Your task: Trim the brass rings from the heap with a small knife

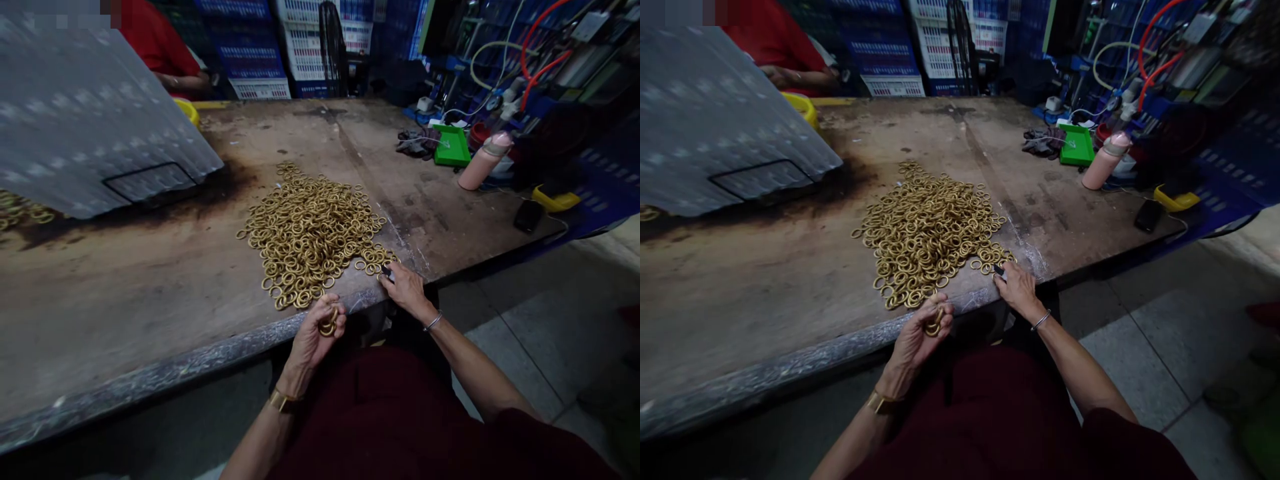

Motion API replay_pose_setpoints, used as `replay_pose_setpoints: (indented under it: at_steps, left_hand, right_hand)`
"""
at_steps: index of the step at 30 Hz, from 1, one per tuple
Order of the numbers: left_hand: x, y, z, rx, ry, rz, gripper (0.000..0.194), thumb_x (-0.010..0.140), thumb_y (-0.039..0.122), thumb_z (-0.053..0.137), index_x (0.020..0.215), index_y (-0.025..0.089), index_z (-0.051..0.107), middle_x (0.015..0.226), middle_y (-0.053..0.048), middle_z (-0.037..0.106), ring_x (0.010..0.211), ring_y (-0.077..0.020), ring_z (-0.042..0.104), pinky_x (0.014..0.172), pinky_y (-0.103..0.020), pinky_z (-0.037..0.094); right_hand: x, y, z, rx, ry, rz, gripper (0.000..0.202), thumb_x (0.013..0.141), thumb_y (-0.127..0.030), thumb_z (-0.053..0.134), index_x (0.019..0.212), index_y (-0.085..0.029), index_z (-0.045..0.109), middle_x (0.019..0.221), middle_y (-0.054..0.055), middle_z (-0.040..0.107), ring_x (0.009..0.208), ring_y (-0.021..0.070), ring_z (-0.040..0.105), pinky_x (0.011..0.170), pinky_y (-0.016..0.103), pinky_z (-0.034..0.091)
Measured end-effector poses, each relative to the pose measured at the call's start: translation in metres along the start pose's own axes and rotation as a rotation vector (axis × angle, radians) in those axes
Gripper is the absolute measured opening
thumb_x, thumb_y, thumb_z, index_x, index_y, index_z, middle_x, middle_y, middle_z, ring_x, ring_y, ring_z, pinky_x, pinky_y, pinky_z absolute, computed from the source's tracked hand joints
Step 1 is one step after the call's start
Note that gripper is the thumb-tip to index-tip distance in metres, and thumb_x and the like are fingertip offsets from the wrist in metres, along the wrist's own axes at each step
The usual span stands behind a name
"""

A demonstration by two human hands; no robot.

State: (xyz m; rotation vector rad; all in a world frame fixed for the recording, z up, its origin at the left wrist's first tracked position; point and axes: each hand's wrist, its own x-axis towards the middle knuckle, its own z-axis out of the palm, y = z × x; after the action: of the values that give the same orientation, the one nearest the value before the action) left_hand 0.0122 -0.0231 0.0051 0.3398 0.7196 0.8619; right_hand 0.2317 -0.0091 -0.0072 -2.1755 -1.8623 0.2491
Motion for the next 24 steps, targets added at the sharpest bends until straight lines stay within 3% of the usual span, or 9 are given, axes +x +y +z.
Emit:
replay_pose_setpoints:
  at_steps: [6,10,13,17,20,24]
  left_hand:
    - [0.006,-0.004,-0.002,-0.044,-0.02,-0.038,0.024,0.063,0.028,0.073,0.073,0.014,0.057,0.073,-0.002,0.057,0.06,-0.0088,0.053,0.041,-0.014,0.037]
    - [0.009,-0.009,0.002,0.11,-0.002,0.036,0.029,0.066,0.034,0.074,0.067,0.015,0.052,0.069,0.0,0.056,0.056,-0.0082,0.051,0.04,-0.015,0.035]
    - [0.012,-0.015,0.004,0.406,0.075,0.201,0.026,0.074,0.04,0.066,0.076,0.018,0.054,0.055,0.005,0.05,0.043,-0.0068,0.043,0.038,-0.017,0.033]
    - [0.016,-0.021,-0.001,0.765,0.138,0.516,0.023,0.079,0.035,0.061,0.097,0.02,0.06,0.056,0.005,0.051,0.045,-0.0073,0.044,0.047,-0.019,0.037]
    - [0.021,-0.021,-0.008,0.945,0.097,0.712,0.025,0.079,0.028,0.06,0.103,0.02,0.063,0.068,0.001,0.061,0.059,-0.011,0.055,0.06,-0.023,0.044]
    - [0.027,-0.017,-0.014,1.153,-0.005,0.941,0.023,0.084,0.022,0.052,0.105,0.017,0.061,0.09,-0.008,0.069,0.08,-0.0168,0.064,0.074,-0.03,0.049]
  right_hand:
    - [0.005,-0.004,0.002,0.025,0.004,0.01,0.021,0.081,-0.027,0.052,0.099,-0.02,0.058,0.094,0.007,0.066,0.077,0.0196,0.059,0.062,0.026,0.035]
    - [0.006,-0.014,0.006,0.267,0.003,0.01,0.014,0.075,-0.024,0.051,0.087,-0.02,0.058,0.072,0.001,0.061,0.063,0.0145,0.053,0.059,0.024,0.033]
    - [0.007,-0.029,0.008,0.606,-0.06,0.053,0.007,0.068,-0.024,0.054,0.073,-0.02,0.055,0.062,-0.004,0.052,0.057,0.0105,0.045,0.055,0.021,0.033]
    - [0.006,-0.048,0.009,1.036,-0.293,0.137,0.016,0.063,-0.028,0.059,0.074,-0.019,0.052,0.057,-0.007,0.049,0.049,0.0075,0.04,0.046,0.019,0.03]
    - [0.002,-0.056,0.009,1.234,-0.463,0.217,0.02,0.063,-0.031,0.059,0.076,-0.019,0.05,0.054,-0.007,0.05,0.042,0.0049,0.035,0.039,0.017,0.023]
    - [0.0,-0.06,0.004,1.327,-0.664,0.286,0.022,0.059,-0.029,0.059,0.074,-0.019,0.047,0.05,-0.009,0.049,0.036,0.0016,0.027,0.035,0.015,0.016]
